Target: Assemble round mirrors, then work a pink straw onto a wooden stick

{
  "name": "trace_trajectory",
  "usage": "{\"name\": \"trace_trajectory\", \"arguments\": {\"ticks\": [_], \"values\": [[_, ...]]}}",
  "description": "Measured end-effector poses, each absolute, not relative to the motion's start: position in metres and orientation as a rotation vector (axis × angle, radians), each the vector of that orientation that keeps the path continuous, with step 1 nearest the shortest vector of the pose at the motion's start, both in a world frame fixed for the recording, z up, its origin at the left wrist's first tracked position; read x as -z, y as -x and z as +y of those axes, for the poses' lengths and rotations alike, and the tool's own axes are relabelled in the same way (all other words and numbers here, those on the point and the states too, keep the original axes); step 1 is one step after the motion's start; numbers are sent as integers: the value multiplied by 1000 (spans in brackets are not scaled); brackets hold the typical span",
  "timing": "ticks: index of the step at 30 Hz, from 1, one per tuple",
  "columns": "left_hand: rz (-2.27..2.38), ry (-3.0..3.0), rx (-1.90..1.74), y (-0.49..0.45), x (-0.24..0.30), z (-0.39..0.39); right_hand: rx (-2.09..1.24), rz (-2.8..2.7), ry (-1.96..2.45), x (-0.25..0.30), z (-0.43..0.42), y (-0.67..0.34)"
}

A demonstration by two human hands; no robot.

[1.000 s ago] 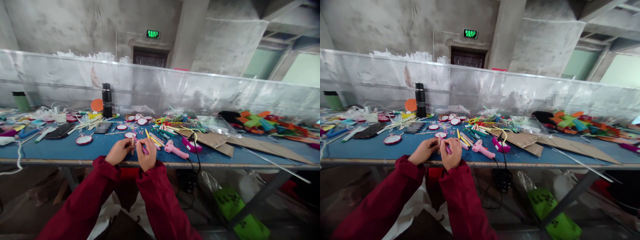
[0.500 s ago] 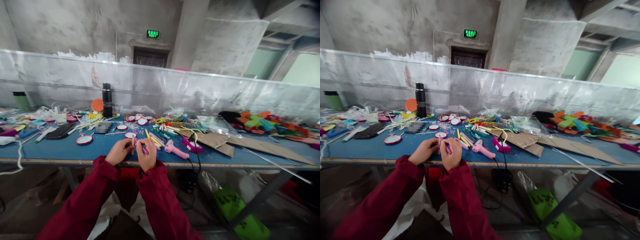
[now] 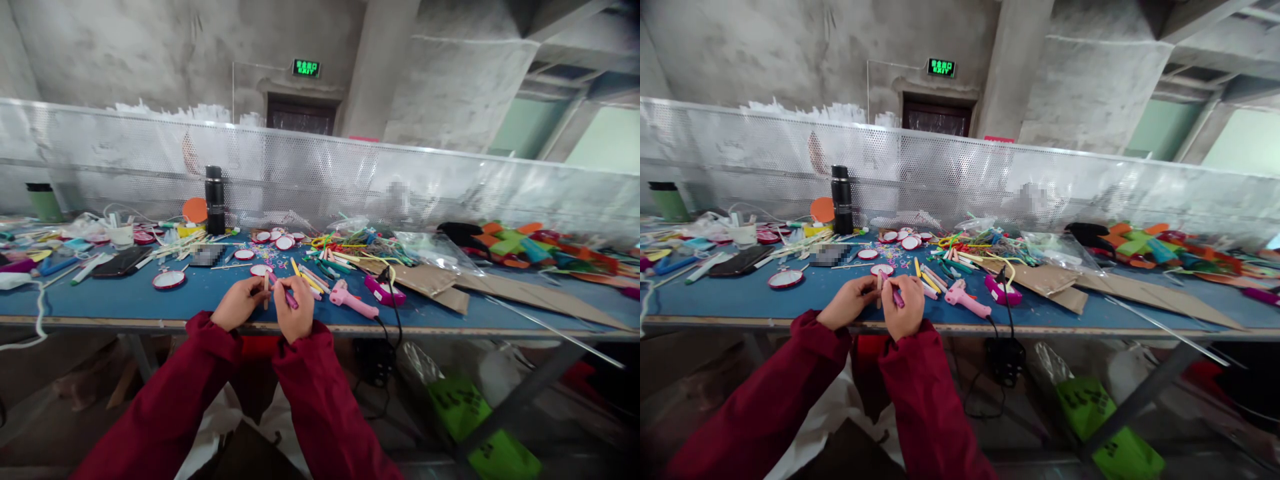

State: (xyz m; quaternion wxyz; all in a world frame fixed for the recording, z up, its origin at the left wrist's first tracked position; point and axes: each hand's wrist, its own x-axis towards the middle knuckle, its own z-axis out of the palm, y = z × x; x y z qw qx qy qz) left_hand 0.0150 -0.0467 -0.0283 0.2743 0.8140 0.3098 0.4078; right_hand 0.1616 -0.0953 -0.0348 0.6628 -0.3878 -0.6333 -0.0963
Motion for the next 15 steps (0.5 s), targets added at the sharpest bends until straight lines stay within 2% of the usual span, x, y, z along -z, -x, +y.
{"name": "trace_trajectory", "arguments": {"ticks": [15], "values": [[815,-2192,-1097,-15,29,-47,227,-1436,864,36,-94,-162]]}}
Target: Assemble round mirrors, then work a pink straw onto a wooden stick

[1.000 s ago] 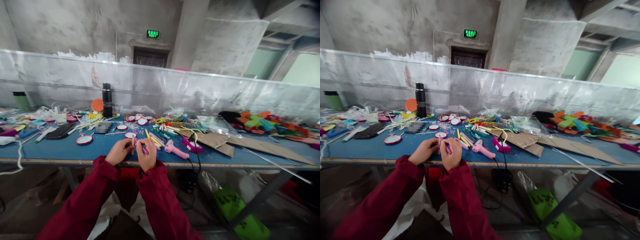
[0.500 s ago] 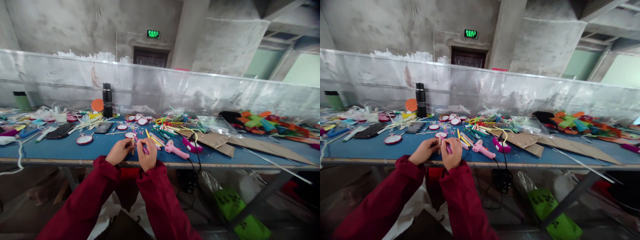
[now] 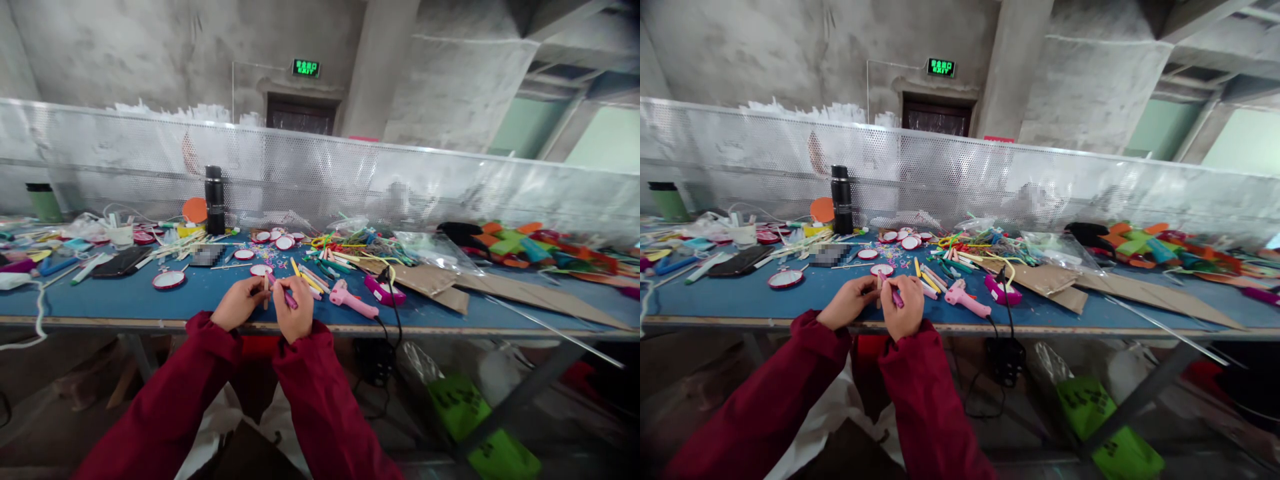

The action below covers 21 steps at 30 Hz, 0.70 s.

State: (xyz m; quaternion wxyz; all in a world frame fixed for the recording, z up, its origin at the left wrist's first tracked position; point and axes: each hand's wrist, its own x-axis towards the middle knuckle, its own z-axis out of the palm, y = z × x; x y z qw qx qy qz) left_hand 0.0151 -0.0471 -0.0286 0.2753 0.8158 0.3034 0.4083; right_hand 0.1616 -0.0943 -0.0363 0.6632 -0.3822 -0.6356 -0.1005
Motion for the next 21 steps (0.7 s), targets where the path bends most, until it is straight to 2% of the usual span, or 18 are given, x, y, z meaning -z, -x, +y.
{"name": "trace_trajectory", "arguments": {"ticks": [21], "values": [[844,-2189,-1090,-15,29,-46,216,-1412,887,37,-94,-162]]}}
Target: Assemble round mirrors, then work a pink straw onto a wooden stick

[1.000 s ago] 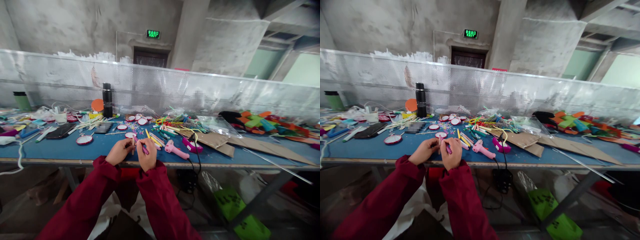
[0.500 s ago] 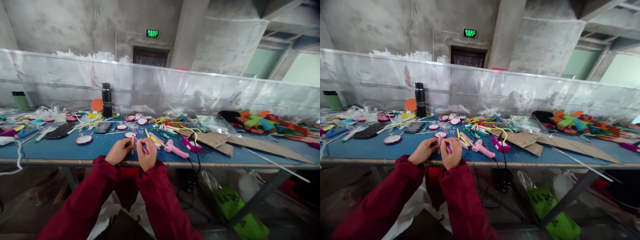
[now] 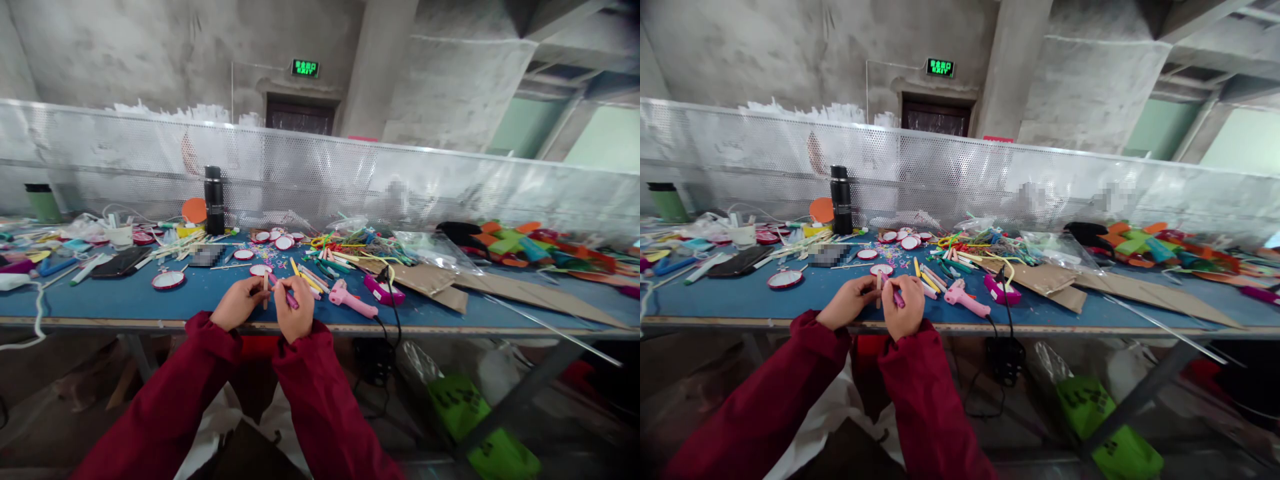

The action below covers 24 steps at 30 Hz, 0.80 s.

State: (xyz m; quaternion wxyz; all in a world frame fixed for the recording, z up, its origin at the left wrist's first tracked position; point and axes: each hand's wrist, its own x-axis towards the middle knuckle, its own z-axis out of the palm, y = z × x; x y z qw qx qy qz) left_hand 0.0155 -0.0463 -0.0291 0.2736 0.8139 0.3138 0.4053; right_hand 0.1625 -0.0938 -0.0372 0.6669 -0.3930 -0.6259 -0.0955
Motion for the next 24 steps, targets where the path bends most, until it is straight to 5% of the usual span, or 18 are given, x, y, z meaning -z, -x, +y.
{"name": "trace_trajectory", "arguments": {"ticks": [24], "values": [[842,-2159,-1099,-15,29,-47,214,-1419,895,37,-95,-162]]}}
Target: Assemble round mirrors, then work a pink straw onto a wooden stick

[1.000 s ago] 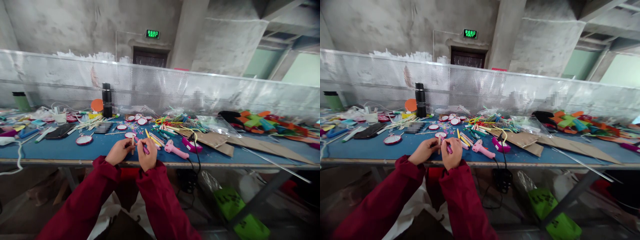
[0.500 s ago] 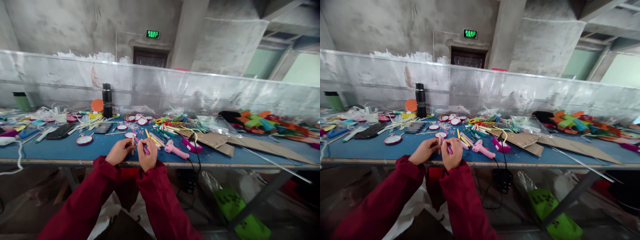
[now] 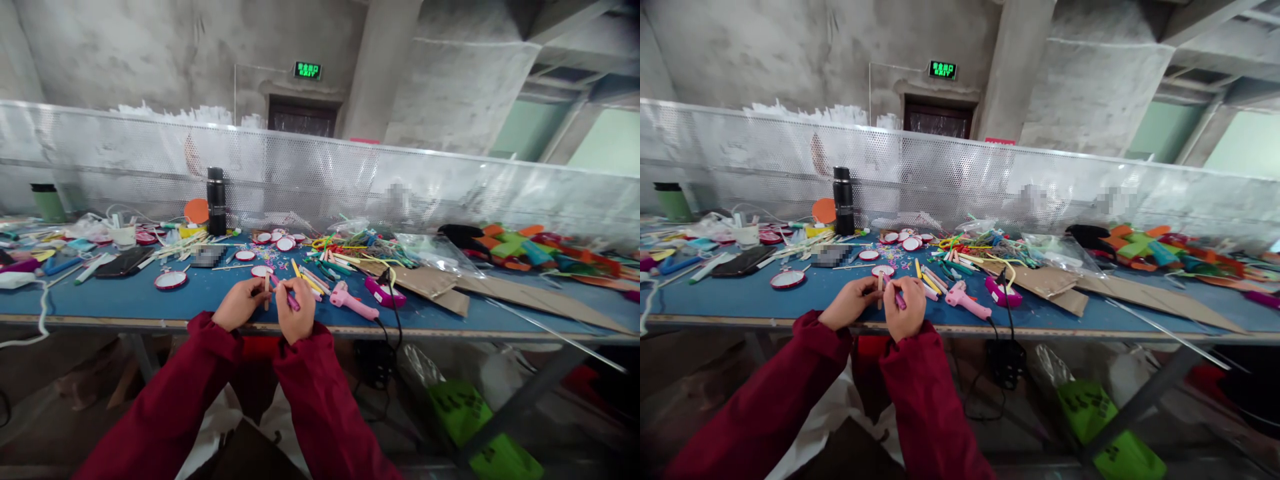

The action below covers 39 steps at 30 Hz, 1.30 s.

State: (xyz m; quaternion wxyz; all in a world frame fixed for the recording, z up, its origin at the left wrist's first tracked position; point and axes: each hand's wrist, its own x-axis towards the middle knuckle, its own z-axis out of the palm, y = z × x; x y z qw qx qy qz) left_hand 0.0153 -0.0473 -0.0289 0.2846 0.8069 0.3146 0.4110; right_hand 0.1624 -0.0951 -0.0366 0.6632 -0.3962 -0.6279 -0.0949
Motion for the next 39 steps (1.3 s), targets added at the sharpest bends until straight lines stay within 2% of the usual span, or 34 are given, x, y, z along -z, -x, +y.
{"name": "trace_trajectory", "arguments": {"ticks": [39], "values": [[898,-2198,-1086,-18,27,-50,98,-1421,970,43,-91,-167]]}}
